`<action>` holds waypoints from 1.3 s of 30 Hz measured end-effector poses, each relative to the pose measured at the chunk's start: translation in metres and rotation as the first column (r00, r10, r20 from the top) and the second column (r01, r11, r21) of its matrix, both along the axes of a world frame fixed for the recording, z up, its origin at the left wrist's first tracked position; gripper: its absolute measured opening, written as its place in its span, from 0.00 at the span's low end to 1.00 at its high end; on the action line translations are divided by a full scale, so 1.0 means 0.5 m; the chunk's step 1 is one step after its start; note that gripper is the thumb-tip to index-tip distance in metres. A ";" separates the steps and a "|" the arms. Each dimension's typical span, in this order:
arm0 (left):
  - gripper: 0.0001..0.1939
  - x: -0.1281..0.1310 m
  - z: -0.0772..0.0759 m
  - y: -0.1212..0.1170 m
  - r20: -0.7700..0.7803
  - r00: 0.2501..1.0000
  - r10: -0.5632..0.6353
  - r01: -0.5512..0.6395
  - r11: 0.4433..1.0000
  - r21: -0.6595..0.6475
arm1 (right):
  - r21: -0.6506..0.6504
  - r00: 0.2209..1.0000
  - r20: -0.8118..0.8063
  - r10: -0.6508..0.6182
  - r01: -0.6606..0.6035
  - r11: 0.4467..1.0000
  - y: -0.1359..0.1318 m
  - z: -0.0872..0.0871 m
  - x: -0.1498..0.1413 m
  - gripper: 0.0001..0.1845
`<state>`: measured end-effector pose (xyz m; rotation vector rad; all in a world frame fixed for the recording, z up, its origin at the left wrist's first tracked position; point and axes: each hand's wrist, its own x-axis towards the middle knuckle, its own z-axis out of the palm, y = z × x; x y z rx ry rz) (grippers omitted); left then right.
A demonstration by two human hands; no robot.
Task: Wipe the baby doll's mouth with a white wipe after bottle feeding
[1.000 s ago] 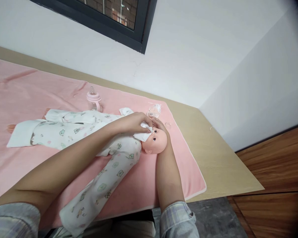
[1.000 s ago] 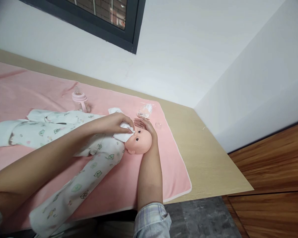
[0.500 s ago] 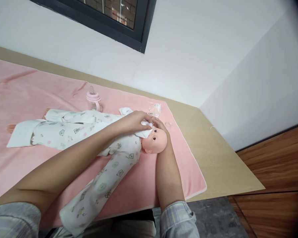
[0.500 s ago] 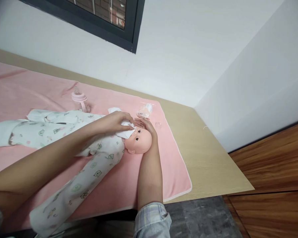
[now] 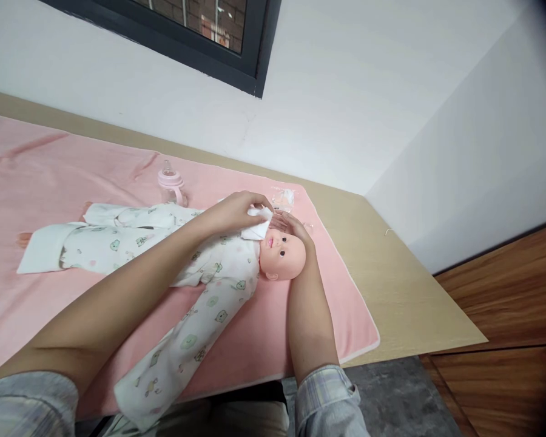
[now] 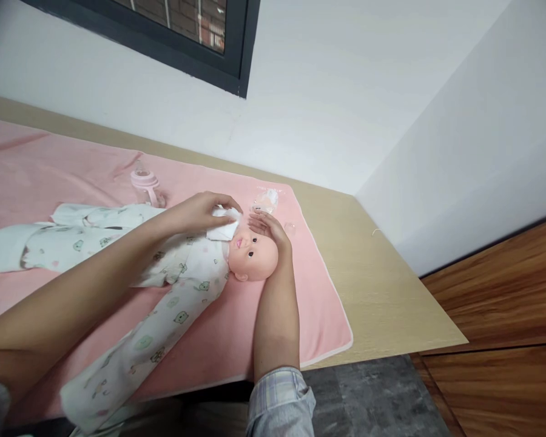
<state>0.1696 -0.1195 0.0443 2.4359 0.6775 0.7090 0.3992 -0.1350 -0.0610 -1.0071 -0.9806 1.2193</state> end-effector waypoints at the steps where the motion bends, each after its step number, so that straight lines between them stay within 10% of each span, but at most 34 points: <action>1: 0.19 -0.004 0.000 0.008 0.012 1.000 0.021 -0.021 1.000 -0.001 | 0.006 1.000 -0.007 0.018 -0.018 1.000 0.002 0.006 0.011 0.20; 7: 0.22 -0.020 -0.015 0.062 0.082 0.983 0.166 -0.164 0.986 -0.036 | 0.038 0.927 0.330 0.177 -0.200 0.979 -0.032 0.123 0.052 0.21; 14: 0.29 -0.029 -0.022 0.079 0.131 0.951 0.280 -0.276 0.960 -0.045 | -0.023 0.583 0.755 0.301 -0.434 0.900 -0.098 0.256 -0.035 0.18; 34: 0.33 -0.031 0.002 0.052 0.150 0.941 0.302 -0.269 0.941 -0.204 | 0.006 0.574 0.793 0.206 -0.346 0.938 -0.087 0.244 -0.075 0.32; 39: 0.32 -0.044 0.021 0.035 0.132 0.936 0.327 -0.283 0.920 -0.272 | 0.211 0.736 0.677 -0.014 -0.175 0.962 -0.051 0.219 -0.042 0.19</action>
